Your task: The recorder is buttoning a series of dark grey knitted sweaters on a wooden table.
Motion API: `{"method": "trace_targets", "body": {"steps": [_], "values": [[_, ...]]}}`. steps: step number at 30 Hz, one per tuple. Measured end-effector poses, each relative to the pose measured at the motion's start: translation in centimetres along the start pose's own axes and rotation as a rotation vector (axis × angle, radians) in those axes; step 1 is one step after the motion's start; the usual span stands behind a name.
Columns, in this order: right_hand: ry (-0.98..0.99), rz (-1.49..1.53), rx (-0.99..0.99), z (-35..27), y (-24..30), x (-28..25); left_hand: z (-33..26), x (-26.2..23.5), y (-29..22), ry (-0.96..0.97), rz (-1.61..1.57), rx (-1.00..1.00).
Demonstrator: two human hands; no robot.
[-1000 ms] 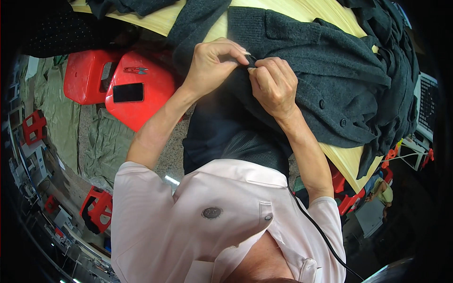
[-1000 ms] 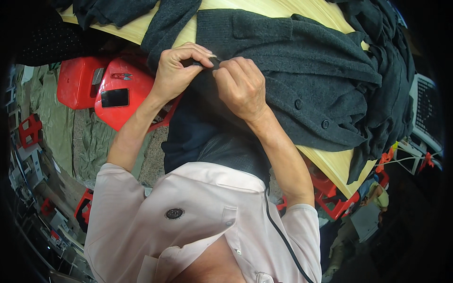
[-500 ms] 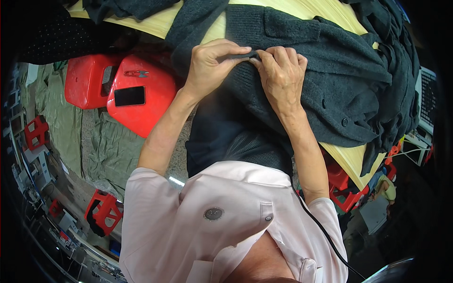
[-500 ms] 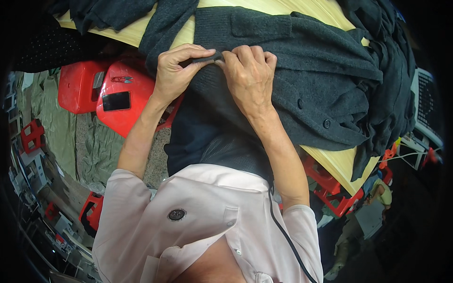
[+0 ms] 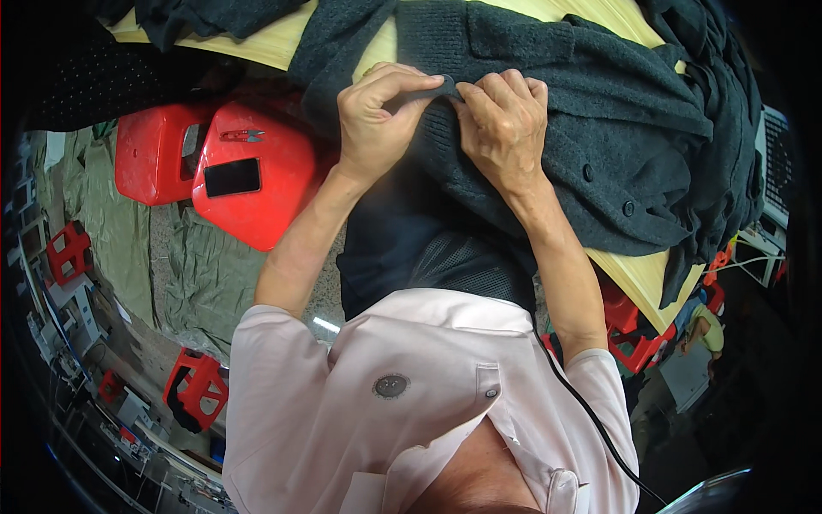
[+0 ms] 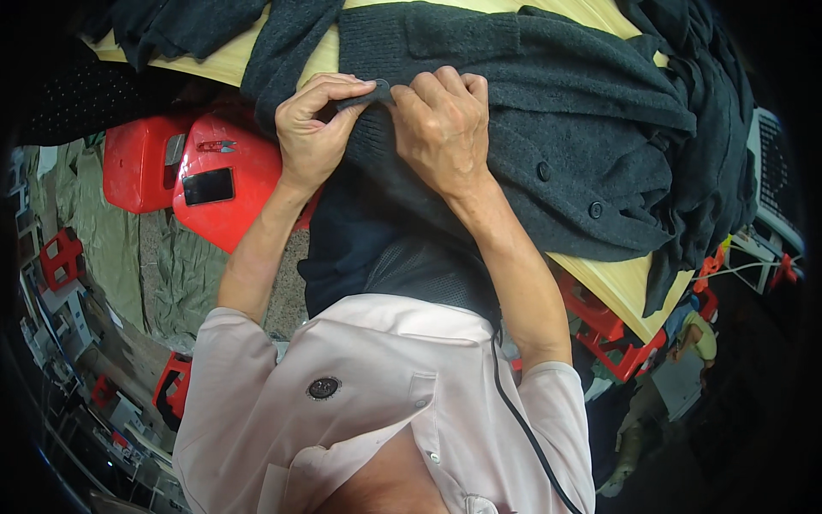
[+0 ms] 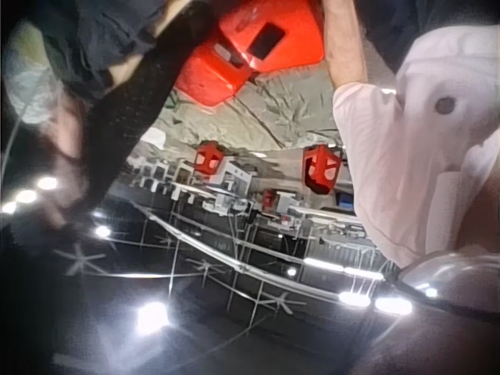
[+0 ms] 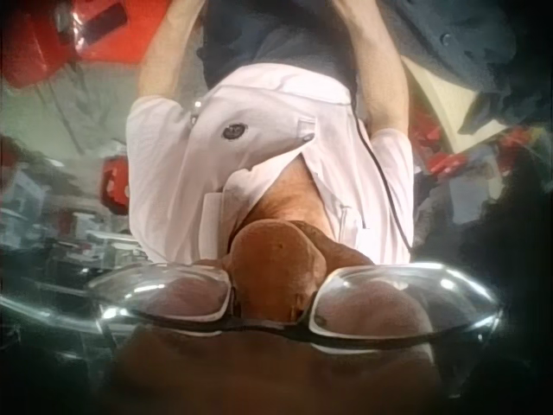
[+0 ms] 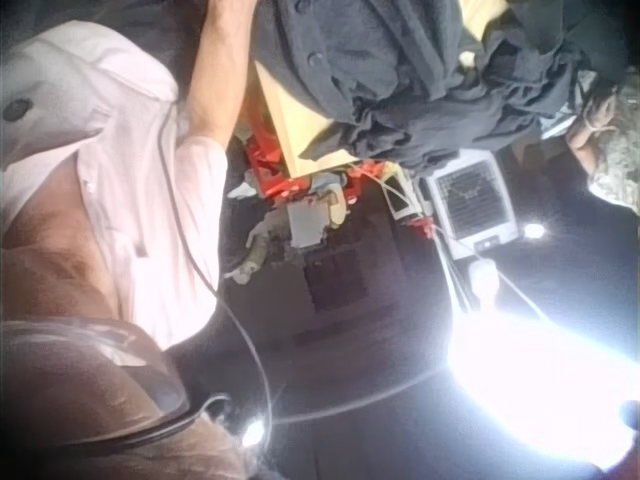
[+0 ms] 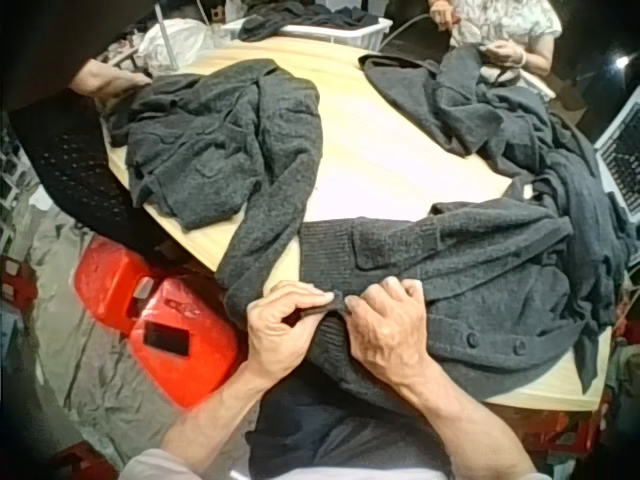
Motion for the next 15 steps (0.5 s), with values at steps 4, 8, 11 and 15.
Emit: {"method": "trace_targets", "body": {"steps": [4, 8, 11, 15], "values": [[-0.099, -0.005, -0.043, 0.6, 1.3, 0.0, -0.1, 0.6, -1.2, -0.249, 0.229, 0.189], [-0.106, 0.054, -0.012, 0.7, 2.3, -1.2, -1.1, -0.5, -1.0, -0.203, 0.491, 0.377], [-0.059, 0.016, 0.099, -0.7, 0.7, -5.4, -1.4, -2.1, -1.5, -0.008, 0.506, 0.436], [0.078, 0.102, 0.143, -3.6, -2.0, -7.5, -1.3, -2.7, -3.3, 0.141, 0.515, 0.447]]}}
Point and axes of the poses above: each hand's wrist, its own z-axis towards the middle knuckle, its own x-axis out of the palm, y = z × x, the point moved 7 cm from there along z, towards the middle knuckle, and after that the axes turned 7 degrees about z, right-handed, at the moved point
